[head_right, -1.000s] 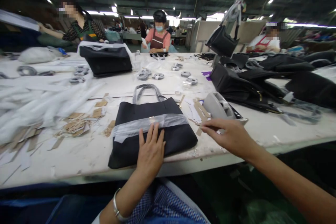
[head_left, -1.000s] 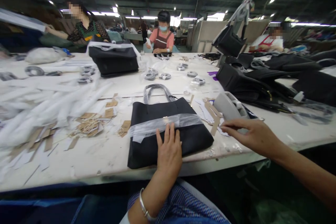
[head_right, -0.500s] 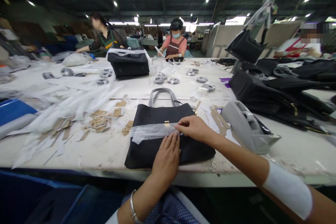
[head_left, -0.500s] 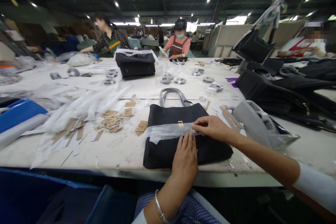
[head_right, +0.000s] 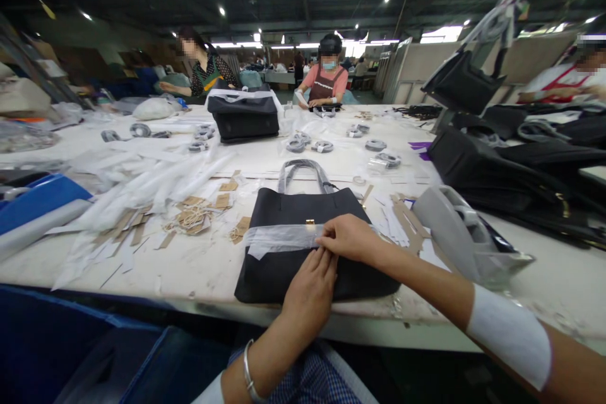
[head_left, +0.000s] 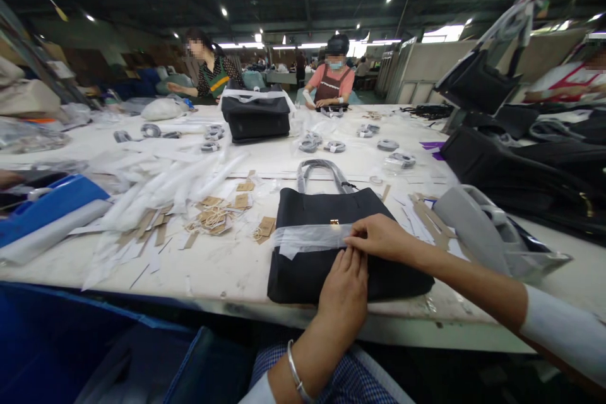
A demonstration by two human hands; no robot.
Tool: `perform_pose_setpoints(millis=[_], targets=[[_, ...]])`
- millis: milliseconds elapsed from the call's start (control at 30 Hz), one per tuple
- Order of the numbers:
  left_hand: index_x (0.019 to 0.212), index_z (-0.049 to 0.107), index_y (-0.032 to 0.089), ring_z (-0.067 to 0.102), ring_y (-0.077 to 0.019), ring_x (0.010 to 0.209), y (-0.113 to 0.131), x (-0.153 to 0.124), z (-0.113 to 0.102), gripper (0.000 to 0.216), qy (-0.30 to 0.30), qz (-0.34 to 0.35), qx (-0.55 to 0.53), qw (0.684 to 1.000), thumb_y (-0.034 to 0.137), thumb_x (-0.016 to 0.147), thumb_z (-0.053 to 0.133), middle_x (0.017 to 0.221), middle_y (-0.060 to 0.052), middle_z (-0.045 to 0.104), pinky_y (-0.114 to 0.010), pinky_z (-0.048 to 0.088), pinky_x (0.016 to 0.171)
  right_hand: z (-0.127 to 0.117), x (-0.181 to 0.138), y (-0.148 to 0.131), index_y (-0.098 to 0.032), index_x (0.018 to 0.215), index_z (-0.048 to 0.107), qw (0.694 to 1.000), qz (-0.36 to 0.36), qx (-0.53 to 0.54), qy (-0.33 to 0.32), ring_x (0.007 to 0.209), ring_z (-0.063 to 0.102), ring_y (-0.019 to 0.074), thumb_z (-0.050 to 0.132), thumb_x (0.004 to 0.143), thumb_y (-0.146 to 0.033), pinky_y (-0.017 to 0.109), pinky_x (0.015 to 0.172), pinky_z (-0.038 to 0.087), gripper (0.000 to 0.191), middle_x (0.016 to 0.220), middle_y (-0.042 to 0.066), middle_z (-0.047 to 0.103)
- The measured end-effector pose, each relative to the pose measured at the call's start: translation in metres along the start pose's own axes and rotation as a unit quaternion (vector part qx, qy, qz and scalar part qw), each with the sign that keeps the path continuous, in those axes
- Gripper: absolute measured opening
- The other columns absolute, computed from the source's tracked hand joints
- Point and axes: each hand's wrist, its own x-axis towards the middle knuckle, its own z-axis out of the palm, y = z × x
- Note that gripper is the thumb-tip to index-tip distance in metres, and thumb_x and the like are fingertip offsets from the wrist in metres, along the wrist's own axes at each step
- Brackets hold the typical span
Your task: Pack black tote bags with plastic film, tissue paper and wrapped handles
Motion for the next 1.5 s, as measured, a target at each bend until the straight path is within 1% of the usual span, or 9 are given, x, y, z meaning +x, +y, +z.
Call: perform_pose_setpoints(millis=[233, 367, 467, 800, 900, 1033, 1133, 1267, 1500], targets=[[0.127, 0.059, 0.010, 0.055, -0.0189, 0.125, -0.007, -0.011, -0.012, 0.036, 0.089, 0.020, -0.149, 0.985, 0.015, 0.095, 0.043, 0.133, -0.010, 0.061, -0.030, 0.041, 0.113, 0.000, 0.010, 0.000, -0.022, 0.069, 0.071, 0.990, 0.019, -0.140, -0.013, 0.068, 0.064, 0.0183, 0.061, 0.083, -0.045, 0.026, 0.055, 0.031, 0.029, 0.072, 0.004, 0.072], [0.128, 0.059, 0.013, 0.054, -0.0204, 0.127, -0.013, -0.013, -0.028, 0.036, 0.134, -0.044, -0.175, 0.974, 0.017, 0.096, 0.042, 0.135, -0.011, 0.060, -0.037, 0.041, 0.114, 0.001, 0.008, 0.000, -0.023, 0.074, 0.073, 0.988, 0.024, -0.152, -0.010, 0.071, 0.066, 0.0193, 0.059, 0.086, -0.045, 0.026, 0.056, 0.034, 0.029, 0.077, 0.005, 0.073], [0.138, 0.050, 0.010, 0.048, -0.0270, 0.134, -0.019, -0.011, -0.030, 0.043, 0.096, -0.090, -0.124, 0.984, 0.023, 0.098, 0.043, 0.141, -0.014, 0.055, -0.049, 0.036, 0.116, 0.002, 0.005, -0.005, -0.022, 0.077, 0.074, 0.983, 0.030, -0.182, 0.000, 0.076, 0.068, 0.0222, 0.058, 0.087, -0.044, 0.027, 0.058, 0.037, 0.029, 0.080, 0.008, 0.074], [0.134, 0.054, 0.010, 0.046, -0.0288, 0.136, -0.026, -0.012, -0.026, 0.041, 0.046, -0.078, -0.102, 0.991, 0.028, 0.098, 0.047, 0.144, -0.013, 0.052, -0.049, 0.040, 0.114, -0.034, -0.026, 0.032, -0.017, 0.079, 0.074, 0.948, 0.098, -0.297, 0.065, 0.081, 0.070, 0.0318, 0.056, 0.088, -0.054, 0.036, 0.066, 0.047, 0.042, 0.079, 0.015, 0.073], [0.134, 0.054, 0.010, 0.046, -0.0287, 0.136, -0.027, -0.013, -0.025, 0.041, 0.061, -0.073, -0.107, 0.990, 0.026, 0.097, 0.049, 0.144, -0.013, 0.052, -0.049, 0.040, 0.114, -0.020, -0.042, 0.035, -0.020, 0.106, 0.072, 0.960, -0.018, -0.235, 0.149, 0.096, 0.069, 0.0272, 0.048, 0.096, -0.038, 0.038, 0.081, 0.050, 0.031, 0.100, 0.012, 0.075], [0.132, 0.055, 0.012, 0.046, -0.0269, 0.136, -0.031, -0.017, -0.025, 0.038, 0.083, -0.065, -0.130, 0.986, 0.022, 0.095, 0.050, 0.143, -0.012, 0.054, -0.049, 0.041, 0.114, 0.027, -0.051, 0.037, -0.020, 0.143, 0.048, 0.952, -0.203, -0.172, 0.150, 0.135, 0.047, 0.0282, 0.053, 0.095, -0.042, 0.047, 0.111, 0.037, 0.054, 0.144, 0.011, 0.053], [0.132, 0.055, 0.016, 0.052, -0.0238, 0.131, -0.037, -0.020, -0.032, 0.038, 0.090, -0.078, -0.158, 0.980, 0.018, 0.094, 0.050, 0.141, -0.010, 0.056, -0.045, 0.046, 0.111, 0.046, -0.050, 0.049, -0.021, 0.148, 0.042, 0.961, -0.195, -0.154, 0.121, 0.140, 0.040, 0.0291, 0.053, 0.094, -0.045, 0.053, 0.114, 0.032, 0.060, 0.150, 0.009, 0.046], [0.135, 0.054, 0.017, 0.054, -0.0237, 0.129, -0.044, -0.016, -0.046, 0.040, 0.080, -0.092, -0.140, 0.983, 0.016, 0.095, 0.048, 0.140, -0.011, 0.056, -0.044, 0.049, 0.107, 0.028, -0.043, 0.052, -0.025, 0.137, 0.056, 0.976, -0.178, -0.092, 0.084, 0.134, 0.048, 0.0279, 0.053, 0.094, -0.044, 0.053, 0.113, 0.034, 0.047, 0.143, 0.007, 0.055], [0.135, 0.055, 0.016, 0.049, -0.0304, 0.133, -0.052, -0.001, -0.048, 0.043, -0.035, -0.074, -0.066, 0.994, 0.029, 0.094, 0.054, 0.143, -0.011, 0.054, -0.054, 0.040, 0.112, -0.016, 0.001, 0.014, -0.023, 0.111, 0.073, 0.965, -0.165, 0.020, 0.204, 0.108, 0.067, 0.0207, 0.052, 0.096, -0.029, 0.039, 0.103, 0.046, 0.027, 0.114, 0.005, 0.074]])
